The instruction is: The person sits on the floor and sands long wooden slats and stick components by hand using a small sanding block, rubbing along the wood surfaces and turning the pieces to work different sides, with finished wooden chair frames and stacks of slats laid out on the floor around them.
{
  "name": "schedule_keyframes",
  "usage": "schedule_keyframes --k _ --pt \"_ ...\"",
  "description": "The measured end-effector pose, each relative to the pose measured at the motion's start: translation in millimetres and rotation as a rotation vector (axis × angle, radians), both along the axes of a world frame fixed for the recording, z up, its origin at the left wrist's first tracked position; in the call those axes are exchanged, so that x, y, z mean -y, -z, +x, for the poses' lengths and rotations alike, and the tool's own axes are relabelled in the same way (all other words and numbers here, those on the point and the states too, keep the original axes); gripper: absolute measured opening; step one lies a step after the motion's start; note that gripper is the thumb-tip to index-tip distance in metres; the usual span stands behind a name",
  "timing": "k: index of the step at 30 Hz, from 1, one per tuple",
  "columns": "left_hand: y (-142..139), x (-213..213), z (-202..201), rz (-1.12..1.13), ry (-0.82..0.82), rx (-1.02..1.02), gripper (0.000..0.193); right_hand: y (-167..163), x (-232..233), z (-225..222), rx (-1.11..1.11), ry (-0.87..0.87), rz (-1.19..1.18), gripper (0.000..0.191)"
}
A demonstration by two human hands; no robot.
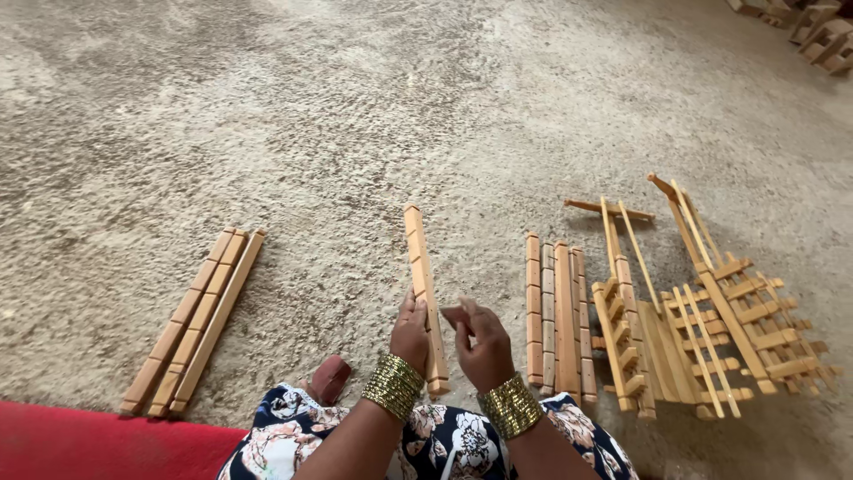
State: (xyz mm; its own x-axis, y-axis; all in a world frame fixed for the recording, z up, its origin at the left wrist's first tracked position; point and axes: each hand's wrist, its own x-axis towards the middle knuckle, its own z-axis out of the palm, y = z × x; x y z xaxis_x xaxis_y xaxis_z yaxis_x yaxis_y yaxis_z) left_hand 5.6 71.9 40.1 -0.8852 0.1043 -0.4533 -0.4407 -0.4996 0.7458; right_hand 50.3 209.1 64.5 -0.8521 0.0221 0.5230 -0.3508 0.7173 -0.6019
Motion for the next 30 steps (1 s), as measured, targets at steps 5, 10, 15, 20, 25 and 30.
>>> schedule_keyframes --k 5,10,15,20,25,30 --pt "3.0 -1.3 -0.2 0.010 0.028 0.017 0.052 7.6 1.1 0.0 0.057 -0.048 0.113 0.029" --pt "17.2 7.0 -11.8 0.186 -0.062 -0.146 0.050 6.8 13.6 4.9 -0.212 -0.287 0.158 0.020" --pt "15.3 14.3 -13.4 -0.003 -0.046 -0.312 0.048 9.1 11.9 9.8 -0.210 -0.343 0.162 0.022" --pt "3.9 2.7 3.3 0.175 0.152 0.070 0.050 32.0 0.8 -16.8 -0.212 -0.229 0.156 0.021" --pt "-1.8 -4.4 13.3 0.023 0.225 -0.005 0.049 40.3 -9.7 -19.8 -0.191 -0.053 0.225 0.025" --pt "-5.3 12.0 0.7 0.221 -0.026 0.096 0.049 23.0 18.2 -7.2 -0.214 -0.240 0.280 0.022"
